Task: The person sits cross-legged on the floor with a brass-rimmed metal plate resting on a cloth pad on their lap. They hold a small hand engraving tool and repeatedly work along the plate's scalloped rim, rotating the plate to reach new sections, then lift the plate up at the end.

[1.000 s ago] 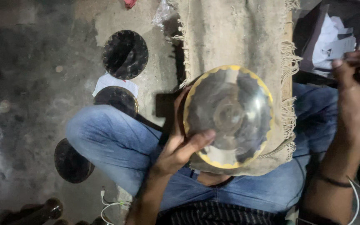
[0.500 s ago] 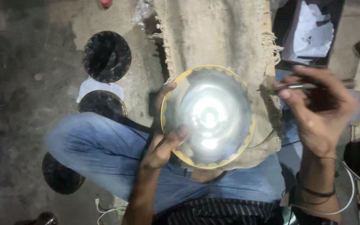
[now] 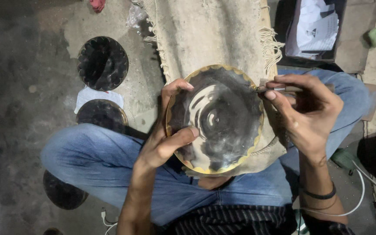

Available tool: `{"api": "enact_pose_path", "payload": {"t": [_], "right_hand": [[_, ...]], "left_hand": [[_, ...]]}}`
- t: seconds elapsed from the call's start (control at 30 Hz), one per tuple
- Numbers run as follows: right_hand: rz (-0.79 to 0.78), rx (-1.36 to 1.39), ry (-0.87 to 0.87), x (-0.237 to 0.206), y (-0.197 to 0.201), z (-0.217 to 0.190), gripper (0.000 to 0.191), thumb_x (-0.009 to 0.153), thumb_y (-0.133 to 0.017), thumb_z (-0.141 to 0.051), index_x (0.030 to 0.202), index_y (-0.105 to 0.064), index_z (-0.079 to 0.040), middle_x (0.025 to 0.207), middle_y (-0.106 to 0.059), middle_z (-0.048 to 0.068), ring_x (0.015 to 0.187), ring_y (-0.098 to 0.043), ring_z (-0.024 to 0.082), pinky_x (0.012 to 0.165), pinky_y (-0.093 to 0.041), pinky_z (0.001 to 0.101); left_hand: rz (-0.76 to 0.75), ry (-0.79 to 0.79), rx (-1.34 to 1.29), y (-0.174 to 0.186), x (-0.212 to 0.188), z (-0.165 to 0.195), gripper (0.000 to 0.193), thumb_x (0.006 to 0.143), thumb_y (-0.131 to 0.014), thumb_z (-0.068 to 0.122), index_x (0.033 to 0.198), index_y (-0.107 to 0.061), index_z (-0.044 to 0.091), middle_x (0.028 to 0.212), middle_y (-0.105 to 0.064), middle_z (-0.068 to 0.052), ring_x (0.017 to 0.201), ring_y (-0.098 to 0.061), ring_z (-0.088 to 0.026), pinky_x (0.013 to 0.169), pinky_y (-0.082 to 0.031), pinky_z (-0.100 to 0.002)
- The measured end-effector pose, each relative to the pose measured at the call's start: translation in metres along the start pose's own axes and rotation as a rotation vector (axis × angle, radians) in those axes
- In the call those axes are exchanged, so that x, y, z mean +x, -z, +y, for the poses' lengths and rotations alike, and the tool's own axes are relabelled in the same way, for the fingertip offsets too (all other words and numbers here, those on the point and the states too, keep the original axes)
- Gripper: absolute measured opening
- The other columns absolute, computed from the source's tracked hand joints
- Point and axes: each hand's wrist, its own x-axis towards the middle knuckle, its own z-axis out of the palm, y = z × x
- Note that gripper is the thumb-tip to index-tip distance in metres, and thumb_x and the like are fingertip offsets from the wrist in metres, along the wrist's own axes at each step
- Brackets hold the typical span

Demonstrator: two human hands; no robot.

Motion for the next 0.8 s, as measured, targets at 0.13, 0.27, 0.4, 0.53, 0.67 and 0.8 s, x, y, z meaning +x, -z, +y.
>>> {"api": "enact_pose_path", "payload": {"t": [0.13,0.27,0.4,0.53,0.67,0.8], "right_hand": [[0.043,-0.024,0.016,-0.004,-0.006,-0.006,0.020,0.104,-0.079,0.004,0.119,-0.065,0.008,0.108,-0.074,0.013,0.101,-0.074,0.014,0.090,-0.061,0.0216],[0.098,-0.090,0.068,0.001,-0.013,-0.017,0.021,0.100,-0.079,0.003,0.116,-0.065,0.007,0.105,-0.073,0.012,0.097,-0.073,0.013,0.089,-0.060,0.0223],[0.104,-0.155,0.071,0.003,-0.014,-0.029,0.020,0.095,-0.077,0.003,0.112,-0.067,0.006,0.103,-0.072,0.010,0.094,-0.072,0.012,0.086,-0.059,0.0220],[0.090,-0.237,0.079,0.004,-0.016,-0.029,0.018,0.095,-0.079,0.004,0.109,-0.069,0.007,0.103,-0.073,0.012,0.091,-0.071,0.013,0.081,-0.057,0.0225],[0.062,-0.233,0.117,0.006,-0.016,-0.026,0.016,0.097,-0.078,0.004,0.109,-0.068,0.006,0.104,-0.073,0.012,0.090,-0.072,0.012,0.081,-0.059,0.0213],[0.073,-0.174,0.100,0.006,-0.017,-0.024,0.014,0.098,-0.077,0.001,0.109,-0.067,0.004,0.102,-0.073,0.010,0.093,-0.074,0.012,0.086,-0.061,0.0221]], "left_hand": [[0.034,0.043,0.089,-0.002,-0.001,0.000,0.082,0.081,-0.070,0.020,0.152,-0.032,0.009,0.149,-0.035,-0.012,0.150,-0.036,-0.028,0.128,-0.028,-0.039],[0.061,0.087,0.103,-0.005,-0.003,0.005,0.082,0.081,-0.068,0.019,0.153,-0.032,0.008,0.152,-0.035,-0.013,0.154,-0.031,-0.028,0.129,-0.024,-0.039],[0.078,0.119,0.089,-0.006,-0.003,0.008,0.078,0.082,-0.065,0.018,0.152,-0.033,0.008,0.153,-0.035,-0.013,0.153,-0.032,-0.029,0.127,-0.024,-0.039],[0.079,0.103,0.104,-0.003,0.000,0.006,0.076,0.083,-0.065,0.017,0.151,-0.033,0.006,0.154,-0.033,-0.013,0.156,-0.027,-0.029,0.128,-0.023,-0.041],[0.100,0.134,0.133,-0.003,0.001,0.003,0.080,0.078,-0.065,0.017,0.151,-0.032,0.007,0.152,-0.034,-0.012,0.157,-0.024,-0.029,0.128,-0.024,-0.045],[0.100,0.134,0.137,-0.004,0.003,0.003,0.080,0.079,-0.066,0.018,0.151,-0.031,0.008,0.152,-0.034,-0.012,0.158,-0.024,-0.030,0.128,-0.024,-0.047]]}}
